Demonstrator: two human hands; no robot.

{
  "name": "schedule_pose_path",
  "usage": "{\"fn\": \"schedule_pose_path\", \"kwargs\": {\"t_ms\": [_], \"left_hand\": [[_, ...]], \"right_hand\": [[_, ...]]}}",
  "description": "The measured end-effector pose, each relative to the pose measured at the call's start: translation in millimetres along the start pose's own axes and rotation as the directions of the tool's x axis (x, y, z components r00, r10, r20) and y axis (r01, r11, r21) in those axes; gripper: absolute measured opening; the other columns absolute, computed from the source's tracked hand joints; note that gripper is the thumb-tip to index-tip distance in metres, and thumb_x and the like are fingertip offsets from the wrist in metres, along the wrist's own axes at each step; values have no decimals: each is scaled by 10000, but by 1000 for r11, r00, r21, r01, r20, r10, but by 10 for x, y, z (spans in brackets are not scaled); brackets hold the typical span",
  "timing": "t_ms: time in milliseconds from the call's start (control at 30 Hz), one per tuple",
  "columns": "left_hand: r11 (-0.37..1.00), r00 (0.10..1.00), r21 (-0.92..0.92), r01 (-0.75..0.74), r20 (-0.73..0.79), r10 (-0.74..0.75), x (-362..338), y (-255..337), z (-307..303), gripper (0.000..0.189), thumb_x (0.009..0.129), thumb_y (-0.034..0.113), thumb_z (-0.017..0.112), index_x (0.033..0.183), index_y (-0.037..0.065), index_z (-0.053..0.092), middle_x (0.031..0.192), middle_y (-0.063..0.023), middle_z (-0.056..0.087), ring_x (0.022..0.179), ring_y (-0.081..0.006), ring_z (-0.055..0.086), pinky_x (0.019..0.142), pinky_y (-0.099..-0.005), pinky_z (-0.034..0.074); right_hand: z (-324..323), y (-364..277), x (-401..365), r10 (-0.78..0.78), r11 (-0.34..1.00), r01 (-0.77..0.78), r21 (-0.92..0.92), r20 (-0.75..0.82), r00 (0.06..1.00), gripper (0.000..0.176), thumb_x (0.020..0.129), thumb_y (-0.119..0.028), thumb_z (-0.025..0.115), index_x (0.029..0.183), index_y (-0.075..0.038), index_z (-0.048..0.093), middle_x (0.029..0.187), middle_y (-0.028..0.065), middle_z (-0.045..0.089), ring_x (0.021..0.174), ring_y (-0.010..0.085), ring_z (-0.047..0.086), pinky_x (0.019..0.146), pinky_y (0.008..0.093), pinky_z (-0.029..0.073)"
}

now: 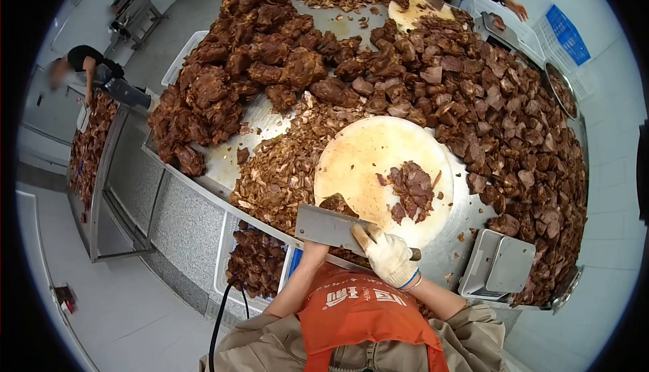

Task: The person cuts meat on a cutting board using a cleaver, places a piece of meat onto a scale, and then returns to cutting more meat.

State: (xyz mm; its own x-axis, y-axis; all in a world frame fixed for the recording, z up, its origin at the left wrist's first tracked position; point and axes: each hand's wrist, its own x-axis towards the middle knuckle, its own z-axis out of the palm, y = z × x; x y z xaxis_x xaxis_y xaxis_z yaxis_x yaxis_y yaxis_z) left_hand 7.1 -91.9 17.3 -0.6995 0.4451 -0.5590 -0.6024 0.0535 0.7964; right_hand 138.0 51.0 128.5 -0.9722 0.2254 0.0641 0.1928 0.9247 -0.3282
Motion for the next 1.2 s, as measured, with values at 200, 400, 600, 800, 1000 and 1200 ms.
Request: {"fn": "schedule_pose_path", "kwargs": {"t_ms": [200, 400, 600, 800, 1000, 1200], "left_hand": [[944, 954, 151, -295, 99, 283, -189, 370, -148, 347, 814, 54, 701, 1141, 5, 594, 1101, -80, 641, 1034, -193, 604, 899, -336, 491], [944, 956, 151, -292, 44, 289, -206, 527, -424, 362, 769, 6, 723, 1111, 2, 607, 1080, -77, 640, 990, -189, 616, 883, -334, 495], [912, 912, 16, -409, -10, 409, -197, 806, -665, 560, 729, -78, 651, 1204, 60, 388, 1078, -64, 532, 1007, -160, 565, 881, -302, 470], [835, 859, 201, -512, 92, 504, -196, 1069, -991, 523, 665, -42, 635, 1115, 63, 391, 1312, -165, 449, 1163, -200, 482, 990, -323, 394], [577, 669, 339, -743, 357, 652, -103, 1223, -786, 553, 636, -1, 669, 1103, 65, 379, 1403, -229, 436, 1302, -375, 411, 1065, -448, 334], [193, 454, 447, -873, 605, 654, -269, 1499, -417, 512, 715, 260, 777, 1130, 52, 561, 1383, -205, 466, 1274, -403, 436, 1047, -488, 308]], "right_hand": [[-95, -163, 296, -92, 996, 91, -23, -92, 991, 508, 784, -94, 575, 1282, -178, 519, 1058, 106, 573, 720, 269, 636, 576, 393, 527], [42, -358, 556, -127, 991, 128, 27, -31, 991, 503, 791, -107, 591, 1280, -205, 523, 1057, 122, 563, 710, 287, 642, 560, 404, 524], [291, -227, 910, -84, 978, 91, -188, 43, 996, 432, 849, -99, 500, 1277, -150, 502, 1069, 124, 548, 630, 262, 650, 568, 372, 561], [712, 180, 994, 107, 987, -104, 121, -22, 994, 328, 857, -50, 524, 1183, -51, 558, 994, 172, 562, 682, 362, 600, 577, 447, 505], [813, -488, 1233, 420, 311, -497, 810, 352, 837, 224, 929, -39, 467, 1121, 8, 574, 1042, 93, 634, 877, 135, 614, 689, 276, 504], [474, -552, 1118, 383, -549, -213, 808, 469, 796, 298, 993, -166, 507, 1270, -61, 539, 1125, 63, 639, 1009, 161, 616, 853, 327, 533]]}}
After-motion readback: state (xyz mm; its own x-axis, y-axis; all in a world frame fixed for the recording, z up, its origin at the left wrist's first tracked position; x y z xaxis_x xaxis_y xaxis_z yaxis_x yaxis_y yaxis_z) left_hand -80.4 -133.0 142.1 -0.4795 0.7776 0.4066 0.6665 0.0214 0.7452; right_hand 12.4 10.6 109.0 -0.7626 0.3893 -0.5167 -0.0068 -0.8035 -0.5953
